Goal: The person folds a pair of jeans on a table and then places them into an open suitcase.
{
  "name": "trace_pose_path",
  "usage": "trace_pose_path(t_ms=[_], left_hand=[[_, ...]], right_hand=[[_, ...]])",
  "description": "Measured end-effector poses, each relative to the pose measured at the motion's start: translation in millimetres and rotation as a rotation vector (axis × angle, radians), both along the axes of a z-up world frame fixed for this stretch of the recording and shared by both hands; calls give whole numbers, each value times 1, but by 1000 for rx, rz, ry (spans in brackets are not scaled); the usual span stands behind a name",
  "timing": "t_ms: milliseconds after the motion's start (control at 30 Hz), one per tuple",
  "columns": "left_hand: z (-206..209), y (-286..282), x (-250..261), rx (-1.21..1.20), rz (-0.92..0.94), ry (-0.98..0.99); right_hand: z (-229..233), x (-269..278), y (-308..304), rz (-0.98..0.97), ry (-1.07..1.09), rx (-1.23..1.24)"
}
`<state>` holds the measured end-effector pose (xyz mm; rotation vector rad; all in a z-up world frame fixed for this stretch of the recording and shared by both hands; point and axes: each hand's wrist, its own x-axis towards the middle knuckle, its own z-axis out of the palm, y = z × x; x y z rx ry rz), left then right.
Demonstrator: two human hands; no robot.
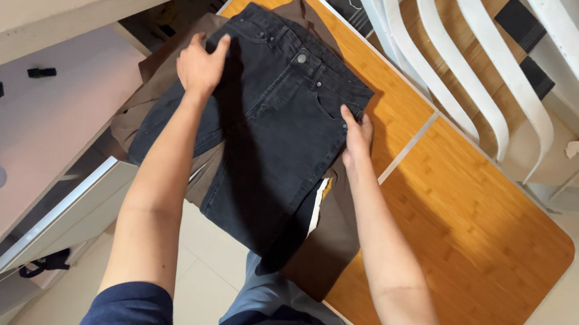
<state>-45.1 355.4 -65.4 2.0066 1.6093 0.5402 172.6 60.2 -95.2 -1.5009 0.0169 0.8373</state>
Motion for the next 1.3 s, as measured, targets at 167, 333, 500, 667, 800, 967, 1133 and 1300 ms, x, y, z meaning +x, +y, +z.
trace_pose_path(t_ms=[167, 333, 500, 667, 800, 967, 1133, 1300], left_hand=[[-17, 25, -17, -502, -117, -446], [27, 11, -19, -674, -381, -698], [95, -30, -4, -621, -542, -388], [96, -105, 16, -708, -648, -257], [100, -162, 17, -590, -736, -360], [129, -221, 10, -248, -875, -571], [197, -287, -1, -215, -991, -478], [246, -361, -18, -297, -1037, -305]], right_hand=[[29, -7, -3, 40, 66, 168], [51, -21, -17, 14, -16, 351], [93, -25, -52, -23, -135, 355], [141, -43, -115, 23, -310, 267], [162, -54, -169, 2, -424, 186], [168, -55, -256, -118, -463, 132], [194, -61, -349, -155, -525, 104], [262, -95, -421, -193, -1273, -20]])
